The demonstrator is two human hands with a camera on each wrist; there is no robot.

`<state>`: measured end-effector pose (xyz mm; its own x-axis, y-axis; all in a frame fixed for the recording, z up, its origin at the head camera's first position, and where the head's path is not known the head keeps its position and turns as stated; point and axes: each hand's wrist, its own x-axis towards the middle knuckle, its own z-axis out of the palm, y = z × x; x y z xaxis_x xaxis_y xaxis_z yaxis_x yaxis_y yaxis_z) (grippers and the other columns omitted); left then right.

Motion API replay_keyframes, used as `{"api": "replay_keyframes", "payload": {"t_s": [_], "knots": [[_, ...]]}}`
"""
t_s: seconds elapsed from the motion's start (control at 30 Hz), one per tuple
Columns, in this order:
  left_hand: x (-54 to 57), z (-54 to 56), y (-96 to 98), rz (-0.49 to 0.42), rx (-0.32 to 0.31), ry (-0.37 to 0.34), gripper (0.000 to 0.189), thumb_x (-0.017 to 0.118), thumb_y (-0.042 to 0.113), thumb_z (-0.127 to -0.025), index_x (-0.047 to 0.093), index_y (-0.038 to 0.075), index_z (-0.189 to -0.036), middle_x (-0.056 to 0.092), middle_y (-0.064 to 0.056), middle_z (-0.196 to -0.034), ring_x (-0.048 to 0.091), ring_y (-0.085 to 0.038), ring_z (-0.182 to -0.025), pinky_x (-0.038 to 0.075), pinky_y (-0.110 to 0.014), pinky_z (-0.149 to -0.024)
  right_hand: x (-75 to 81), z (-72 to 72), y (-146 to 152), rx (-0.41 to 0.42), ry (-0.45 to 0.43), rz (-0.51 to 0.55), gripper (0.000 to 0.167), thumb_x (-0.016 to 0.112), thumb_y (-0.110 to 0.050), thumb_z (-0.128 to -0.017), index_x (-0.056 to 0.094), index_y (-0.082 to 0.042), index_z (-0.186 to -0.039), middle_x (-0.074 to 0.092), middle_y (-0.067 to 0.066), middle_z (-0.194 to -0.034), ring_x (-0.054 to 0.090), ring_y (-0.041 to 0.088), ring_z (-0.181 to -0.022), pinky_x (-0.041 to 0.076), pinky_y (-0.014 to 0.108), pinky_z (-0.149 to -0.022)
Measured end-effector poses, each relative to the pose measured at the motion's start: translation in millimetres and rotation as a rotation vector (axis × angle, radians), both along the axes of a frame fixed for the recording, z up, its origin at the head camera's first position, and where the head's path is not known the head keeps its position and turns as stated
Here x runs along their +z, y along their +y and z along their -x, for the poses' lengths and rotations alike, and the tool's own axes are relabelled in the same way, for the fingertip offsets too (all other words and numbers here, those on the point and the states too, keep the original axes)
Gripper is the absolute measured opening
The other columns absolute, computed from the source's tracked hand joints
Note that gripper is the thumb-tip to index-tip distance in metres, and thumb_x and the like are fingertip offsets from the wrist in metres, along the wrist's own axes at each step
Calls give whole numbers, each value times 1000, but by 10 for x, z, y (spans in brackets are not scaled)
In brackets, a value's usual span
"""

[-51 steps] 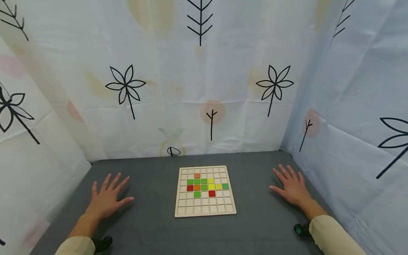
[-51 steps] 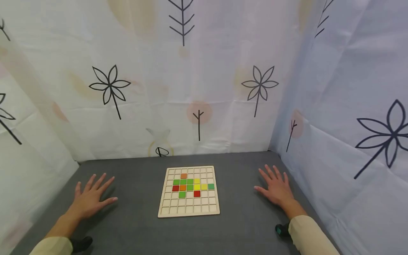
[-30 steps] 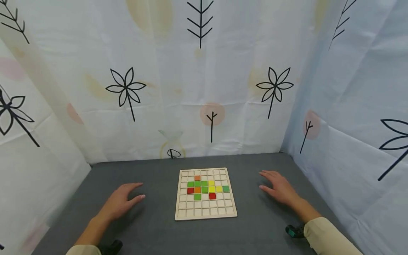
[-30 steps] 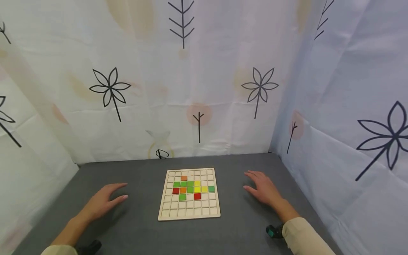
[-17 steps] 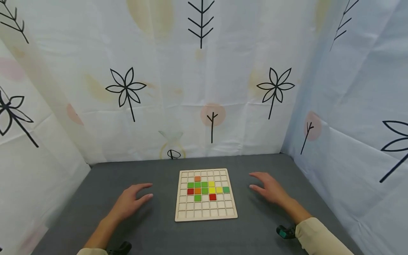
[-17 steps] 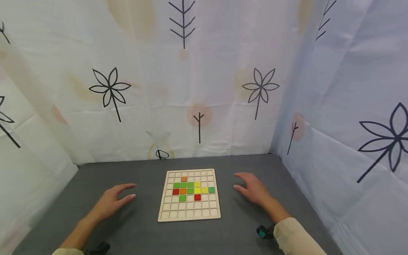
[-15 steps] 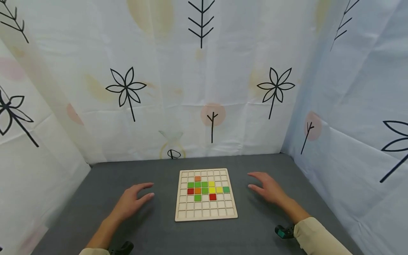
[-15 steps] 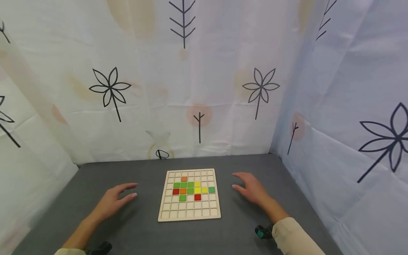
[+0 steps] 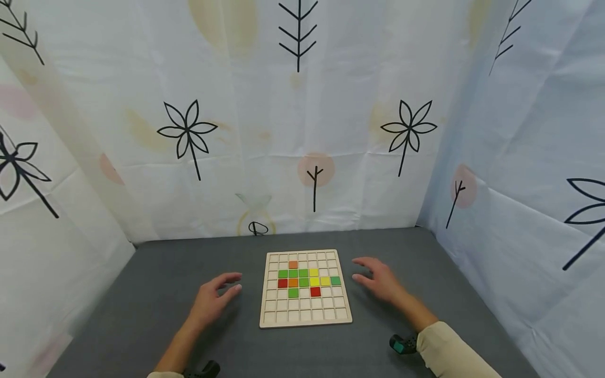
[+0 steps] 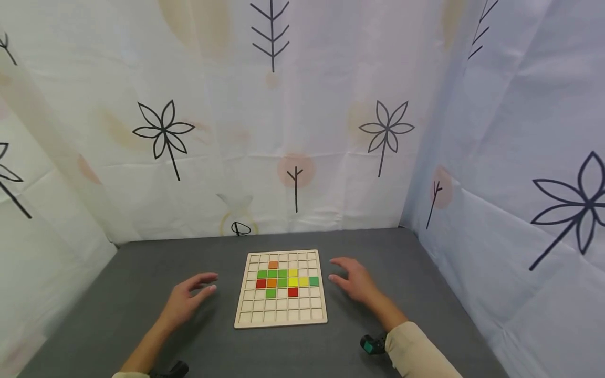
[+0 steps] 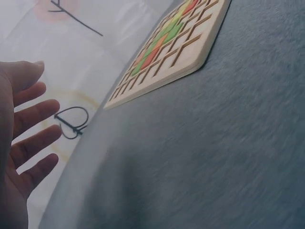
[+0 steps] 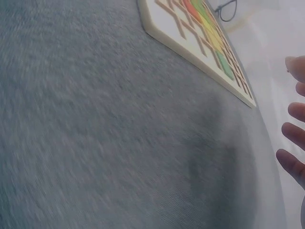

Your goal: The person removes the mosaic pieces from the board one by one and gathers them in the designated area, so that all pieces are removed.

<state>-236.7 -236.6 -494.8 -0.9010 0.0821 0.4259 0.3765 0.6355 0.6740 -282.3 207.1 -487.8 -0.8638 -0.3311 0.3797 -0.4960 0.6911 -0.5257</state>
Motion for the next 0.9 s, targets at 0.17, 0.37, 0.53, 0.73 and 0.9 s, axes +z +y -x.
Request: {"api": "replay_keyframes", "payload": {"t_s": [0.17,0.37,0.53,0.73,0.9], "knots": [[-70,-15,125,-74,-13,28,23,72,15,-89,71,11,-112,70,1,-109,63,-22,-104,48,-47,-88,-79,7,-101,-16,-32,44,39,73,-17,-89,64,-4,-124,63,14,-121,59,33,-111,48,50,-89],[-121,-12,265,-199,-14,-13,21,71,14,-90,71,12,-111,70,0,-109,62,-22,-106,47,-48,-90,-145,49,-215,-52,-97,108,35,73,-16,-88,66,-5,-121,64,13,-120,60,32,-109,48,50,-88],[-160,-3,348,-272,-27,-88,26,71,16,-91,70,8,-116,68,-8,-116,60,-29,-113,44,-53,-96,-181,85,-275,-43,-149,134,34,73,-15,-89,66,-5,-120,63,12,-121,58,33,-112,47,51,-91],[-217,-2,393,-268,-41,-186,39,73,21,-89,66,8,-124,62,-10,-128,53,-32,-123,39,-56,-100,-219,117,-309,-18,-172,118,35,73,-18,-89,67,-4,-120,61,13,-125,54,35,-119,41,52,-98],[-295,25,408,-238,-36,-264,44,76,18,-86,64,11,-128,58,-9,-134,45,-31,-131,31,-55,-106,-240,137,-344,6,-189,105,34,73,-17,-88,68,-3,-119,59,15,-127,50,38,-122,37,54,-101]]}}
